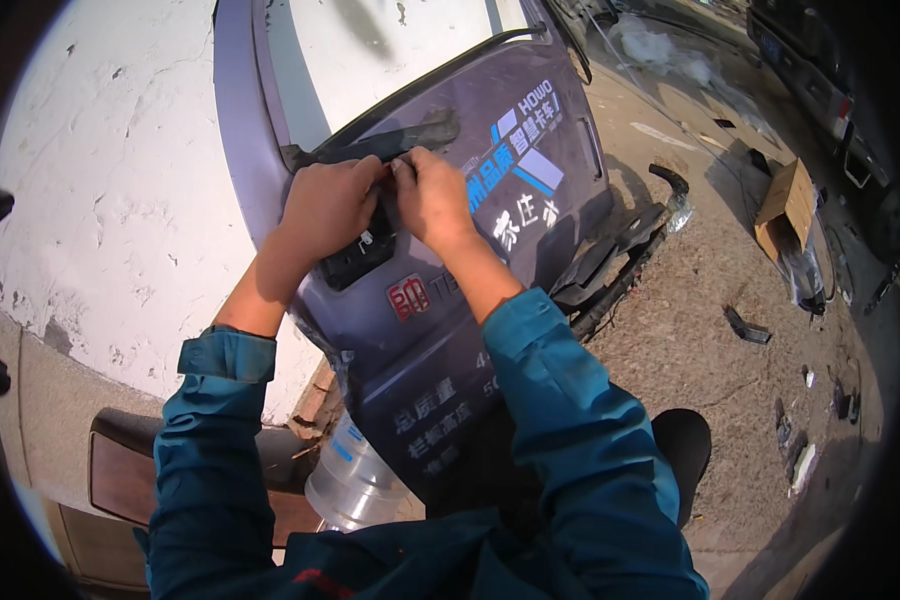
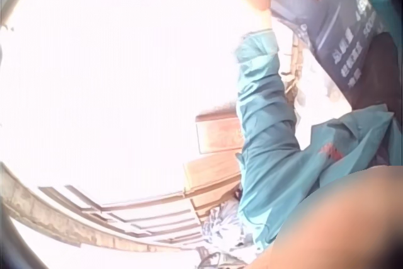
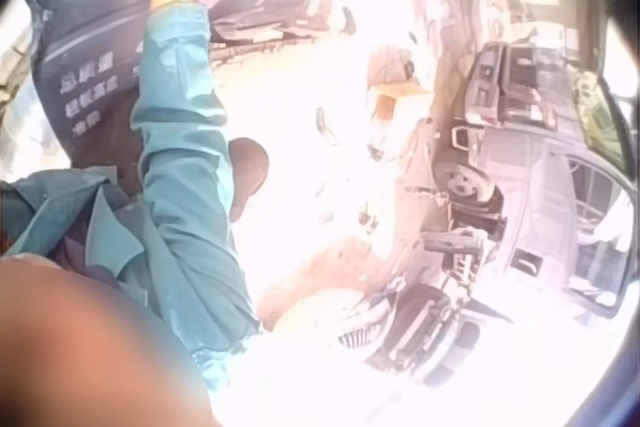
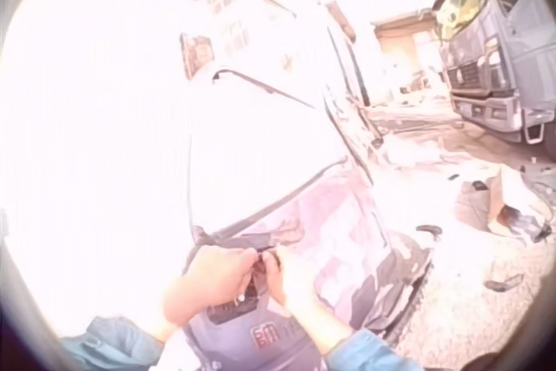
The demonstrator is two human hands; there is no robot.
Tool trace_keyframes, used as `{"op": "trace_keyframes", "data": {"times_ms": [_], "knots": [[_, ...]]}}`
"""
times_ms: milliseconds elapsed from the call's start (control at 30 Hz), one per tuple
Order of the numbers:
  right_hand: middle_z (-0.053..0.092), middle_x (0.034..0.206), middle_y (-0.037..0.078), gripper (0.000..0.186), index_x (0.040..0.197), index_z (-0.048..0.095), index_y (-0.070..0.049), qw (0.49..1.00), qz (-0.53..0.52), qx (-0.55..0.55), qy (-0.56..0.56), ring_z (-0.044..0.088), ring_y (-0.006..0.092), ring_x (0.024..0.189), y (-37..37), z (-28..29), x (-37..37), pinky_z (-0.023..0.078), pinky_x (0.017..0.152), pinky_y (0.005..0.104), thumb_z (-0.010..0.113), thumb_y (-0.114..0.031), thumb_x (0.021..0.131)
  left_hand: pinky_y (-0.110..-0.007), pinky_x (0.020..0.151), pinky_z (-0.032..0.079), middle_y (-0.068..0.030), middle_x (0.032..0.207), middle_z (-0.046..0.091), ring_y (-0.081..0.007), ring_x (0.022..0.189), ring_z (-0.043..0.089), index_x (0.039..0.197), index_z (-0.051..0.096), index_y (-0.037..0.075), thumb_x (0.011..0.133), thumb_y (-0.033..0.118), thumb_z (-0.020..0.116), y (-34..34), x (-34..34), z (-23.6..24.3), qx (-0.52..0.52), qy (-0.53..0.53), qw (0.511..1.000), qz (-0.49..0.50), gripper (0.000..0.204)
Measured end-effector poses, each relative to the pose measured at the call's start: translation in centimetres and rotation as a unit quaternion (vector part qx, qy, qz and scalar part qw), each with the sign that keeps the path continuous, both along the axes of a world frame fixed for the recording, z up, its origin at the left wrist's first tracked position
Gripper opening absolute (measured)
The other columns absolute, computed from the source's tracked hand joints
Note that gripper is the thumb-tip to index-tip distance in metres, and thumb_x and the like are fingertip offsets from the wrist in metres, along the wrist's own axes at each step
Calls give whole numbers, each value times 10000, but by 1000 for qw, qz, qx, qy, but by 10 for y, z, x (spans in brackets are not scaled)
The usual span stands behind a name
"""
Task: The person uses a hex key to loosen and tighten screws on a detached vehicle door panel. They remove a plastic cover, adjust internal components, and reattach the cover while working on the door's interior mechanism.
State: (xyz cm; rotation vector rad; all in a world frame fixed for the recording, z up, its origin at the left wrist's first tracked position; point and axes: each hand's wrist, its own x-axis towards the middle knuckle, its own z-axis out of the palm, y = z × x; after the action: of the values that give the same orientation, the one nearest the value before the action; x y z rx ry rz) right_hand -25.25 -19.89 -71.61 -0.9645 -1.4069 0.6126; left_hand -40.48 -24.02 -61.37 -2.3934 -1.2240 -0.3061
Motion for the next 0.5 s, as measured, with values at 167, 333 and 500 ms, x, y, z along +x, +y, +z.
{"op": "trace_keyframes", "data": {"times_ms": [167,333,500], "knots": [[792,916,140,193,1082,748,29,998,53,-19,-12,752,198,832,4,7,12,595,796,343,669,-147,1069,-447,629,571,-61,865,731,-302,786,753,1031,686,110,938,109,662,4,-1,-25,96,51,993,-36,96],[733,832,98,193,1029,734,25,990,105,-11,93,640,126,748,5,-1,12,548,720,340,688,-159,1062,-385,620,589,-21,860,708,-227,779,752,1086,681,107,928,139,684,2,-10,-33,201,64,976,-62,162],[719,814,100,216,987,706,16,992,3,17,125,615,104,714,-16,0,-11,512,653,322,682,-177,1082,-378,617,589,-15,836,685,-214,771,739,1046,684,108,915,135,691,-3,-12,-32,207,17,976,-71,134]]}}
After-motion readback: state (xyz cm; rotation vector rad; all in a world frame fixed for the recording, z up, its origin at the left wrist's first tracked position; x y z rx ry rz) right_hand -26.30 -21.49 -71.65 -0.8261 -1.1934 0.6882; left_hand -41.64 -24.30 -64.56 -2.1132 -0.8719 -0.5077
